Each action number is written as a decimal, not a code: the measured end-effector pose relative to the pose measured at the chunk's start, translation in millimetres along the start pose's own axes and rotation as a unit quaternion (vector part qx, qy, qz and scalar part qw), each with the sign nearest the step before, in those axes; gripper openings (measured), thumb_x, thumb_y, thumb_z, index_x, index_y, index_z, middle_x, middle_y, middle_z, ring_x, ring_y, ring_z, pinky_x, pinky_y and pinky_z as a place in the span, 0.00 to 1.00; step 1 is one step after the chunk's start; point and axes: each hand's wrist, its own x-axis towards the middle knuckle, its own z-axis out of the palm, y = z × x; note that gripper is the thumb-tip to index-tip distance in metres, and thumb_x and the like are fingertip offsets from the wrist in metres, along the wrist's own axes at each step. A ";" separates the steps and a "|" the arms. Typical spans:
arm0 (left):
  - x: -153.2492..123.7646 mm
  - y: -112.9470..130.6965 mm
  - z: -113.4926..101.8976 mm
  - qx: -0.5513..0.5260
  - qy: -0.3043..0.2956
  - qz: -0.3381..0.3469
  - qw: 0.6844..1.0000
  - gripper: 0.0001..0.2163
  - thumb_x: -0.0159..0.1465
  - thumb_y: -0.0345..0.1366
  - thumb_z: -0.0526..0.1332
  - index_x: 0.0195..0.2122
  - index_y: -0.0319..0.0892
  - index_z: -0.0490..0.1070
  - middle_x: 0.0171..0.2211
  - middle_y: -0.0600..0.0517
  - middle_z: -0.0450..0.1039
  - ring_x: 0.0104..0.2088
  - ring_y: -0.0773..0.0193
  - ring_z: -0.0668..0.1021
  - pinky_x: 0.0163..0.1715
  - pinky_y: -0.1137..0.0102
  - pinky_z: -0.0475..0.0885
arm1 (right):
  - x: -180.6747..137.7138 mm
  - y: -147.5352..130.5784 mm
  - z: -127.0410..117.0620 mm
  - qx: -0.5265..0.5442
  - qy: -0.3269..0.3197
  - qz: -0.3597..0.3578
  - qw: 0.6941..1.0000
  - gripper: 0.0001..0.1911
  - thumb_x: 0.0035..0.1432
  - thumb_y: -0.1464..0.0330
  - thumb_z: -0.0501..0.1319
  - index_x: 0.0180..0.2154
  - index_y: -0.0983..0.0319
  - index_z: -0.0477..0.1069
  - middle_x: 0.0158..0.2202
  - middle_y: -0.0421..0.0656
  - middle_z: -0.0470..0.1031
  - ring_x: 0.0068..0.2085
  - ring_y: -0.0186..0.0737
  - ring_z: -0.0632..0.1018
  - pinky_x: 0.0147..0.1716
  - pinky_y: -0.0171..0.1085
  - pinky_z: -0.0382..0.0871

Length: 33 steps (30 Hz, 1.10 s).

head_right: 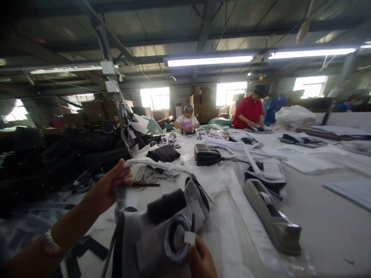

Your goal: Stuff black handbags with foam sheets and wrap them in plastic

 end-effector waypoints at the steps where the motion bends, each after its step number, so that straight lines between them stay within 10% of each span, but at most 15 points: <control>1: -9.8 4.9 12.7 -0.006 0.002 0.024 1.000 0.20 0.57 0.45 0.72 0.26 0.42 0.61 0.22 0.62 0.54 0.19 0.77 0.58 0.23 0.81 0.68 | 8.0 -6.7 6.6 0.026 0.004 0.011 1.000 0.33 0.43 0.40 0.68 0.34 0.64 0.79 0.28 0.45 0.78 0.31 0.40 0.75 0.33 0.37 0.70; 6: -56.1 -0.5 43.4 0.049 -0.008 0.008 0.999 0.17 0.58 0.48 0.70 0.27 0.41 0.67 0.23 0.59 0.63 0.22 0.73 0.66 0.33 0.74 0.74 | 26.8 -38.4 17.3 0.026 0.040 0.034 0.998 0.30 0.49 0.47 0.69 0.43 0.65 0.78 0.43 0.48 0.80 0.47 0.47 0.79 0.46 0.39 0.71; 9: -70.3 -1.8 38.4 0.094 -0.058 -0.037 0.993 0.13 0.62 0.47 0.66 0.33 0.41 0.73 0.27 0.54 0.70 0.28 0.68 0.73 0.38 0.71 0.74 | 18.7 -44.7 8.8 -0.062 0.050 0.041 0.996 0.29 0.47 0.46 0.70 0.38 0.64 0.78 0.33 0.44 0.81 0.35 0.42 0.79 0.34 0.35 0.71; 13: -72.6 9.7 35.9 0.159 -0.081 -0.067 0.982 0.14 0.60 0.46 0.68 0.41 0.43 0.76 0.33 0.51 0.75 0.34 0.63 0.78 0.33 0.73 0.72 | 4.1 -63.4 24.7 -0.128 -0.060 0.029 0.990 0.28 0.50 0.44 0.67 0.37 0.63 0.79 0.27 0.42 0.77 0.24 0.32 0.70 0.23 0.31 0.60; 17: -69.2 18.5 42.2 0.180 -0.066 -0.086 0.978 0.15 0.58 0.46 0.70 0.41 0.42 0.76 0.31 0.52 0.75 0.34 0.62 0.78 0.37 0.70 0.74 | -1.0 -101.6 72.3 -0.069 -0.162 0.045 0.983 0.26 0.49 0.51 0.71 0.47 0.59 0.78 0.40 0.45 0.80 0.35 0.39 0.76 0.32 0.33 0.67; 33: -67.5 32.9 49.8 0.404 -0.082 0.096 0.906 0.20 0.61 0.47 0.66 0.51 0.42 0.75 0.37 0.50 0.76 0.40 0.58 0.77 0.40 0.67 0.71 | 8.3 -140.4 134.5 0.041 -0.220 0.046 0.974 0.18 0.58 0.57 0.68 0.45 0.62 0.78 0.44 0.45 0.79 0.43 0.38 0.77 0.47 0.38 0.70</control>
